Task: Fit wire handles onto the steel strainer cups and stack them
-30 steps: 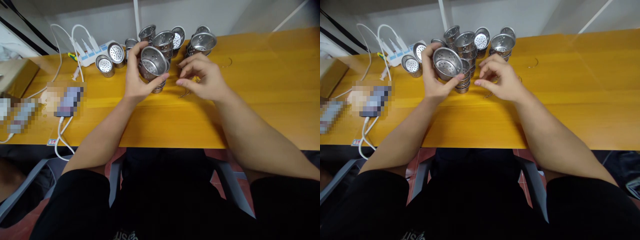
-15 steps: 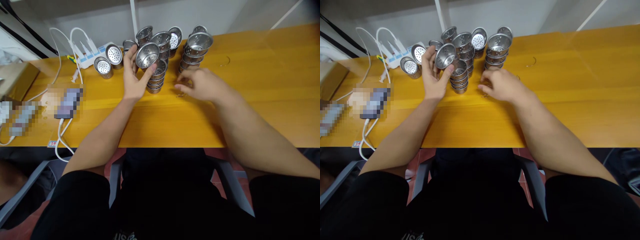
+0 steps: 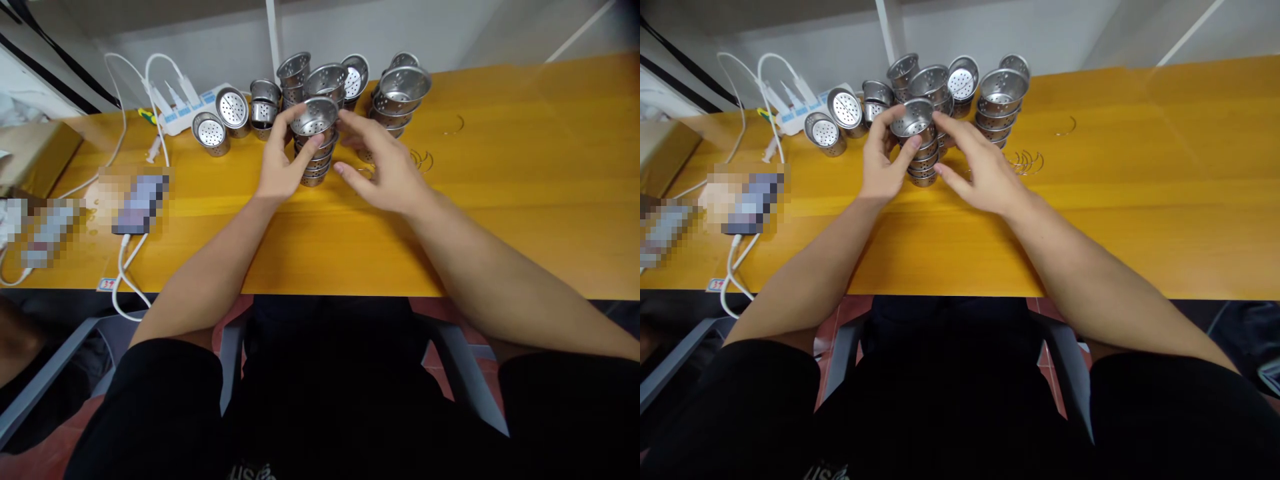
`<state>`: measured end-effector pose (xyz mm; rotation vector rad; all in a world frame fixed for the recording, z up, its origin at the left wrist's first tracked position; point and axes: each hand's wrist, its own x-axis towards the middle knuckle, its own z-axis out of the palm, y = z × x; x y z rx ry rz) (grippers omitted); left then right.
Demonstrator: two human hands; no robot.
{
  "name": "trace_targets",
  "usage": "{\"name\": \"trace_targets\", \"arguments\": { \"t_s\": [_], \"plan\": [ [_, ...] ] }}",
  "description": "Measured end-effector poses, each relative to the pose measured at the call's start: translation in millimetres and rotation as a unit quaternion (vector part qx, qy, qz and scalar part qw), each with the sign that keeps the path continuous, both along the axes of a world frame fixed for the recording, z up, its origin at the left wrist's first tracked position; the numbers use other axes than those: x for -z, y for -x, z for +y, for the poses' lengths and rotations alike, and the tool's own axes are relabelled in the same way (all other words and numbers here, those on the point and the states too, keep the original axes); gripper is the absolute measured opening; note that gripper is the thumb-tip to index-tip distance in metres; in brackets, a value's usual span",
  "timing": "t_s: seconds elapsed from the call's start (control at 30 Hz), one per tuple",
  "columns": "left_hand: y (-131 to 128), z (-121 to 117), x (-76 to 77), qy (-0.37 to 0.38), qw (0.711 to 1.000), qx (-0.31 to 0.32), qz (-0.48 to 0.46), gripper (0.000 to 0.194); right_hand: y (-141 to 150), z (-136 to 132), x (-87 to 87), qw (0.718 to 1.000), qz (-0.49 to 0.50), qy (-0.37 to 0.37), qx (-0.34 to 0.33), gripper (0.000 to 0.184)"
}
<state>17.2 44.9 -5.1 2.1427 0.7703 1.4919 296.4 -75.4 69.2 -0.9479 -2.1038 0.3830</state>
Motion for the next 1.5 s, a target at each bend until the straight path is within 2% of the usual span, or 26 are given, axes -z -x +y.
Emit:
{"name": "trace_targets", "arguments": {
  "t_s": [0.17,0.33,0.43,0.57,0.8,0.93,1.1,1.37,1.5],
  "plan": [
    [-0.6,11.5,11.6,0.003,0.999,0.013,-0.029,0.109,-0.1,0.3,0.0,1.000,0.004,-0.004,-0.015,0.095],
    [-0.6,-2.9,0.1,0.034,0.999,0.014,-0.025,0.102,-0.1,1.6,1.3,1.000,-0.009,-0.002,-0.016,0.097],
    [-1.1,-9.7,-4.2,0.033,0.998,0.002,-0.054,0.104,0.8,0.9,0.5,1.000,-0.011,0.005,-0.010,0.095],
    [2.6,-3.4,1.6,0.025,0.998,0.002,-0.053,0.108,2.9,-0.4,-2.3,1.000,-0.003,0.008,-0.009,0.093],
    [16.0,4.9,7.9,-0.004,1.000,0.007,-0.013,0.102,5.3,2.1,1.5,1.000,-0.001,0.012,-0.017,0.094],
    [13.4,3.7,8.1,-0.011,1.000,-0.005,-0.008,0.102,6.0,5.0,7.4,0.999,-0.004,-0.002,-0.036,0.101],
    [4.9,7.5,12.1,-0.013,0.999,0.000,-0.044,0.104,5.6,4.0,6.5,1.000,-0.013,0.007,-0.014,0.104],
    [9.8,-4.1,-0.8,0.017,1.000,0.001,-0.023,0.109,8.6,1.6,1.6,1.000,-0.008,0.004,-0.013,0.095],
    [12.7,3.3,3.9,0.021,1.000,0.000,-0.018,0.112,11.0,-0.4,-2.8,1.000,-0.007,0.014,-0.012,0.092]
  ]
}}
